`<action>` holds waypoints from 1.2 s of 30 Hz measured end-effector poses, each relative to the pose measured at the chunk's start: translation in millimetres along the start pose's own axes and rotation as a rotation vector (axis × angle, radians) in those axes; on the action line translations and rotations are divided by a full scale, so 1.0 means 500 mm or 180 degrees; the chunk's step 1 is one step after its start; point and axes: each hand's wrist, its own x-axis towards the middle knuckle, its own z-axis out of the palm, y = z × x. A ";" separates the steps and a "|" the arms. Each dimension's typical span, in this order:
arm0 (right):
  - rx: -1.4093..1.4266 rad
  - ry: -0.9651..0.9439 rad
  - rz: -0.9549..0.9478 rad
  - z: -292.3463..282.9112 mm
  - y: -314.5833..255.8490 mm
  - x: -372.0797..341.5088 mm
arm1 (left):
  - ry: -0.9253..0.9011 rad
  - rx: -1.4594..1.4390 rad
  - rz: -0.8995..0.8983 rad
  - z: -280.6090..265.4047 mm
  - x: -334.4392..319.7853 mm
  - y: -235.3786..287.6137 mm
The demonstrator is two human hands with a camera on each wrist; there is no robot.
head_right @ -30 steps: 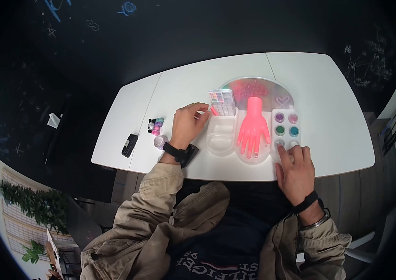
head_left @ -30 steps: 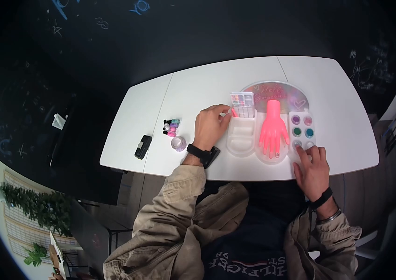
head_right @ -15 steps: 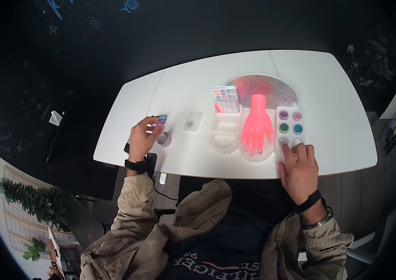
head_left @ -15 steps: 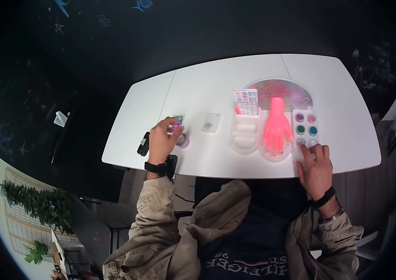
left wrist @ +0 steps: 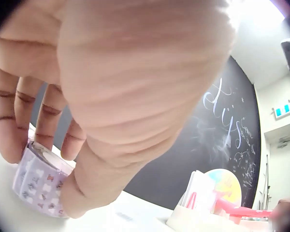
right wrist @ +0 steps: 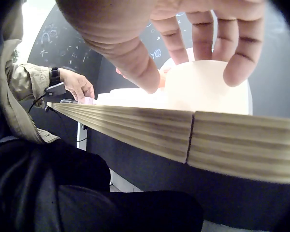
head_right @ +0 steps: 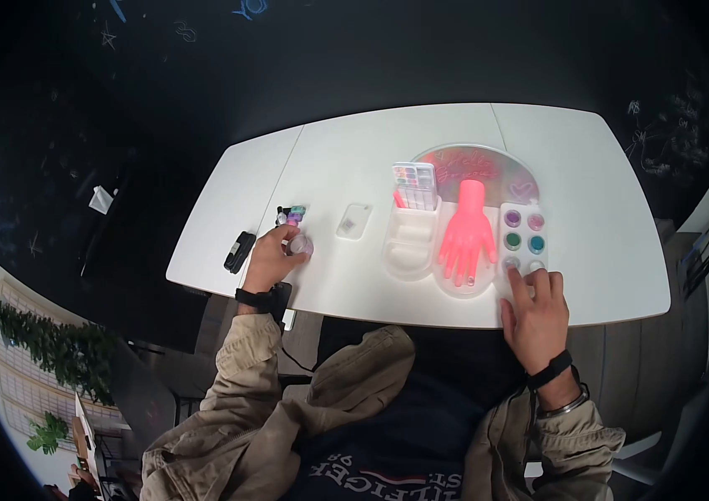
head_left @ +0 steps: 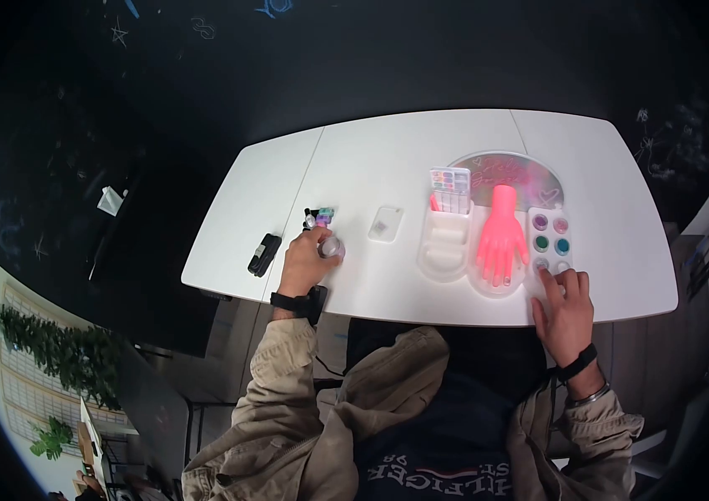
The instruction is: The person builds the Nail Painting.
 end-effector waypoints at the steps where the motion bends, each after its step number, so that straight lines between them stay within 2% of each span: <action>1: 0.0001 0.0010 -0.0012 -0.002 -0.001 0.000 | 0.0006 -0.0048 -0.0041 -0.005 -0.001 0.014; 2: 0.0000 0.0007 -0.0008 -0.001 0.000 0.000 | 0.0011 -0.0093 -0.0083 -0.008 -0.001 0.025; 5: 0.0001 -0.0006 0.0004 0.001 0.002 -0.001 | 0.0339 -0.0276 0.0380 -0.005 0.008 0.047; 11: -0.0029 0.0013 -0.0019 0.005 0.005 -0.001 | 0.0171 -0.0904 0.0968 0.011 0.023 0.178; 18: 0.0030 -0.0008 0.0018 0.001 0.003 -0.001 | -0.0034 -0.0871 0.1611 0.080 0.044 0.307; 23: 0.0048 0.0016 -0.0007 0.000 0.005 0.000 | 0.0029 -0.0666 0.1900 0.129 0.062 0.333; 36: 0.0010 0.0032 0.0015 0.001 0.006 0.000 | -0.0342 -0.0658 0.1975 0.142 0.057 0.335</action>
